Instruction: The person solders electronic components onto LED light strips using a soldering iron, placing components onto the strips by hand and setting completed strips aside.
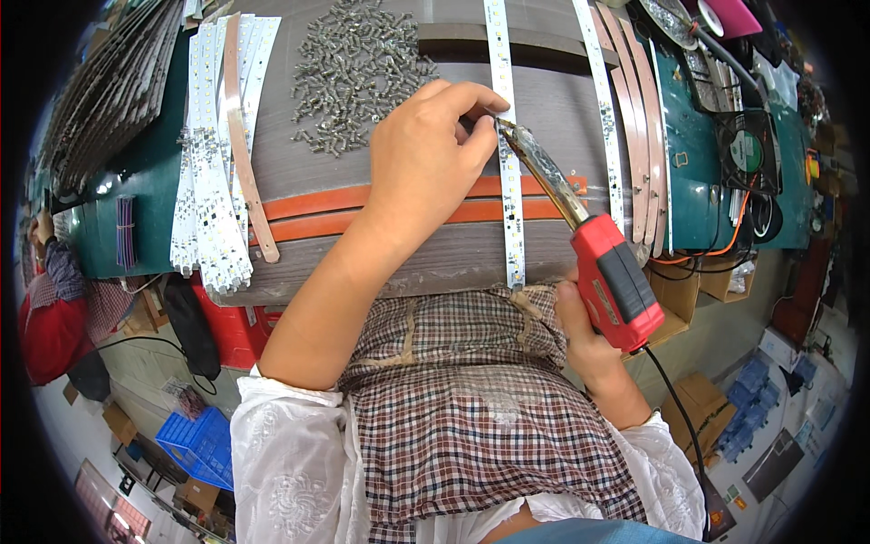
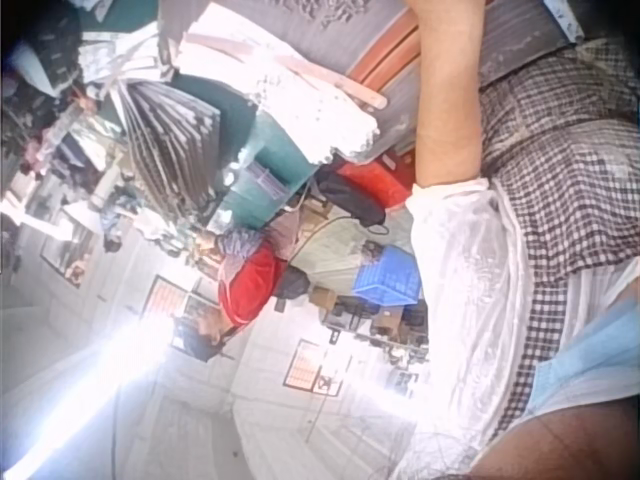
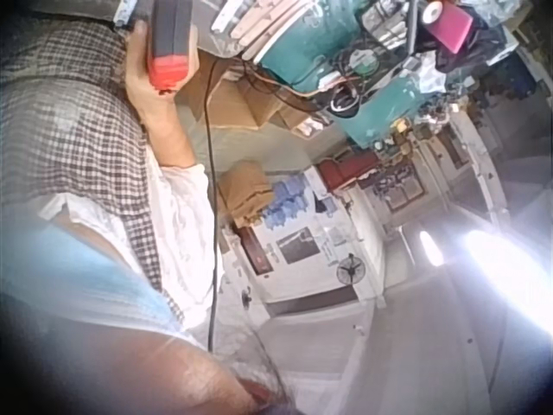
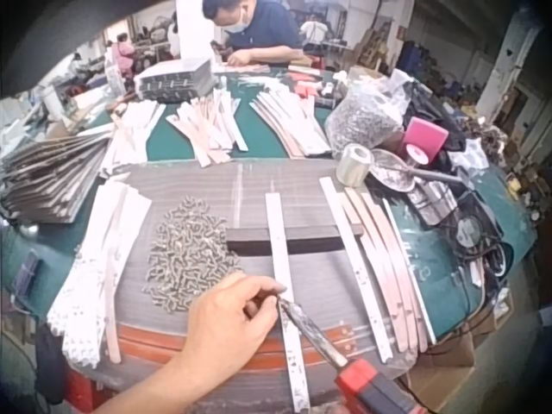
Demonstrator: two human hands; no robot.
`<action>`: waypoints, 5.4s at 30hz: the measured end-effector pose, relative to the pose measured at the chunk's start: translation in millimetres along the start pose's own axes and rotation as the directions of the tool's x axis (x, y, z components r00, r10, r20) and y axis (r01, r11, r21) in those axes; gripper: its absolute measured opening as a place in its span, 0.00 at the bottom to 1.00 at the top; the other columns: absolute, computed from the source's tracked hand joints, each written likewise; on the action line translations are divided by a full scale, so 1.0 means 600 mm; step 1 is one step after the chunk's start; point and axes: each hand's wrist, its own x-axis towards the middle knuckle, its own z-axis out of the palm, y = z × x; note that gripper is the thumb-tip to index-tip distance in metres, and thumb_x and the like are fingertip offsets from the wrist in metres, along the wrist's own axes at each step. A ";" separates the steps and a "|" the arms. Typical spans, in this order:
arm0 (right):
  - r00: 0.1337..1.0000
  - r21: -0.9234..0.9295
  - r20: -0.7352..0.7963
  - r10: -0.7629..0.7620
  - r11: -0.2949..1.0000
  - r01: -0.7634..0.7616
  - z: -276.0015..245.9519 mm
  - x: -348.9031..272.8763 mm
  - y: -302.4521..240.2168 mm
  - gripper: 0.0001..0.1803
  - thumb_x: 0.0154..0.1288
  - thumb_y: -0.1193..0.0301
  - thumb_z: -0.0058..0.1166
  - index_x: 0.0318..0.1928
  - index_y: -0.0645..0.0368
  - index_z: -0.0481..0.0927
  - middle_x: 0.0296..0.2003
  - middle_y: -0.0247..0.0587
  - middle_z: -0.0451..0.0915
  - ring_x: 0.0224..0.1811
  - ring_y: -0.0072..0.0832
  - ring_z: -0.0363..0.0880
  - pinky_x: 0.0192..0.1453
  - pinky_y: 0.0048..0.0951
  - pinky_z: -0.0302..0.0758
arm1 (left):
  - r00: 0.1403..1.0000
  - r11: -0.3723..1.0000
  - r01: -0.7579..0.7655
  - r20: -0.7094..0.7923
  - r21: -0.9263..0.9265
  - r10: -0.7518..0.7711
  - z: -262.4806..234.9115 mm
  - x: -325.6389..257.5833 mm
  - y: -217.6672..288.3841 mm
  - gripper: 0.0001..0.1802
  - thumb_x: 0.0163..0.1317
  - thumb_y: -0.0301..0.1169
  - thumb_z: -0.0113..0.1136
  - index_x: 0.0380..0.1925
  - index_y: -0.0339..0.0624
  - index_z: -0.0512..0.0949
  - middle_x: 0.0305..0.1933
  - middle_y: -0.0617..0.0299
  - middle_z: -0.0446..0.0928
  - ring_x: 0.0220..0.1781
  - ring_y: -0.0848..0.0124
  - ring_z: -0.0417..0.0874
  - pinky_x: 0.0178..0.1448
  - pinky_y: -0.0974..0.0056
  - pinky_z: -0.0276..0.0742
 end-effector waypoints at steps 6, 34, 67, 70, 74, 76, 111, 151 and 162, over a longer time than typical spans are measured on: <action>0.999 -0.041 0.041 -0.031 0.999 0.033 -0.011 -0.006 0.011 0.10 0.61 0.75 0.64 0.42 0.65 0.81 0.30 0.43 0.82 0.29 0.31 0.82 0.36 0.31 0.76 | 1.000 0.999 0.020 0.000 -0.036 -0.020 0.000 -0.001 -0.001 0.09 0.54 0.27 0.62 0.36 0.47 0.85 0.32 0.64 0.81 0.26 0.71 0.82 0.34 0.65 0.78; 0.833 -0.715 -0.290 -0.470 0.685 0.138 -0.006 0.212 -0.016 0.26 0.48 0.81 0.65 0.50 0.60 0.71 0.44 0.49 0.75 0.49 0.51 0.75 0.51 0.44 0.73 | 0.990 0.942 0.065 0.142 -0.329 -0.019 -0.016 -0.017 0.035 0.25 0.53 0.17 0.66 0.53 0.37 0.75 0.53 0.56 0.71 0.37 0.71 0.86 0.41 0.71 0.85; 0.841 -0.167 -0.448 -0.303 0.953 0.254 -0.018 0.126 -0.066 0.19 0.57 0.81 0.68 0.48 0.65 0.76 0.35 0.35 0.78 0.33 0.18 0.76 0.37 0.21 0.72 | 0.993 0.719 -0.015 -0.076 0.694 0.094 -0.241 0.004 -0.083 0.07 0.58 0.33 0.66 0.36 0.47 0.84 0.32 0.61 0.78 0.31 0.65 0.79 0.38 0.63 0.75; 0.867 -0.142 -0.407 -0.288 0.957 0.252 -0.020 0.120 -0.067 0.18 0.58 0.81 0.67 0.47 0.66 0.76 0.36 0.36 0.78 0.33 0.18 0.76 0.38 0.22 0.72 | 0.991 0.668 -0.048 -0.046 0.743 0.122 -0.227 0.022 -0.097 0.07 0.58 0.35 0.67 0.34 0.47 0.85 0.33 0.60 0.80 0.33 0.62 0.82 0.39 0.61 0.75; 0.875 -0.140 -0.402 -0.268 0.963 0.231 -0.019 0.113 -0.072 0.17 0.59 0.81 0.66 0.47 0.67 0.75 0.37 0.37 0.78 0.33 0.18 0.75 0.38 0.22 0.72 | 0.997 0.642 -0.043 -0.011 0.766 0.081 -0.216 0.031 -0.097 0.08 0.57 0.36 0.68 0.30 0.45 0.86 0.30 0.58 0.81 0.33 0.59 0.83 0.39 0.60 0.76; 0.872 -0.114 -0.408 -0.270 0.963 0.245 -0.018 0.112 -0.073 0.17 0.59 0.80 0.65 0.48 0.67 0.75 0.36 0.37 0.78 0.33 0.19 0.75 0.38 0.22 0.72 | 0.997 0.661 -0.025 -0.026 0.750 0.067 -0.215 0.030 -0.096 0.08 0.57 0.36 0.68 0.30 0.44 0.86 0.30 0.57 0.81 0.33 0.59 0.83 0.38 0.60 0.76; 0.993 0.454 -0.115 -0.031 0.887 0.080 0.063 0.089 -0.083 0.23 0.59 0.83 0.64 0.53 0.63 0.71 0.38 0.33 0.75 0.36 0.17 0.78 0.38 0.21 0.76 | 0.858 0.382 0.485 0.345 -0.786 -0.380 -0.073 -0.040 0.063 0.15 0.61 0.23 0.66 0.46 0.32 0.75 0.43 0.49 0.84 0.44 0.66 0.87 0.45 0.69 0.85; 0.981 0.394 -0.149 -0.123 0.903 0.173 0.082 0.100 -0.039 0.23 0.59 0.82 0.64 0.52 0.63 0.68 0.36 0.34 0.76 0.34 0.16 0.78 0.37 0.20 0.75 | 0.922 0.550 0.356 0.188 -0.756 -0.338 -0.025 -0.038 0.052 0.08 0.59 0.16 0.63 0.37 0.33 0.74 0.40 0.53 0.81 0.42 0.71 0.85 0.48 0.66 0.85; 0.932 0.160 -0.272 -0.241 0.943 0.290 0.036 0.092 -0.032 0.19 0.66 0.76 0.61 0.53 0.63 0.70 0.34 0.34 0.78 0.35 0.18 0.77 0.40 0.24 0.75 | 0.923 0.767 0.383 0.173 -0.515 -0.345 -0.001 0.017 0.007 0.07 0.59 0.19 0.62 0.38 0.30 0.77 0.35 0.57 0.82 0.36 0.75 0.84 0.42 0.72 0.82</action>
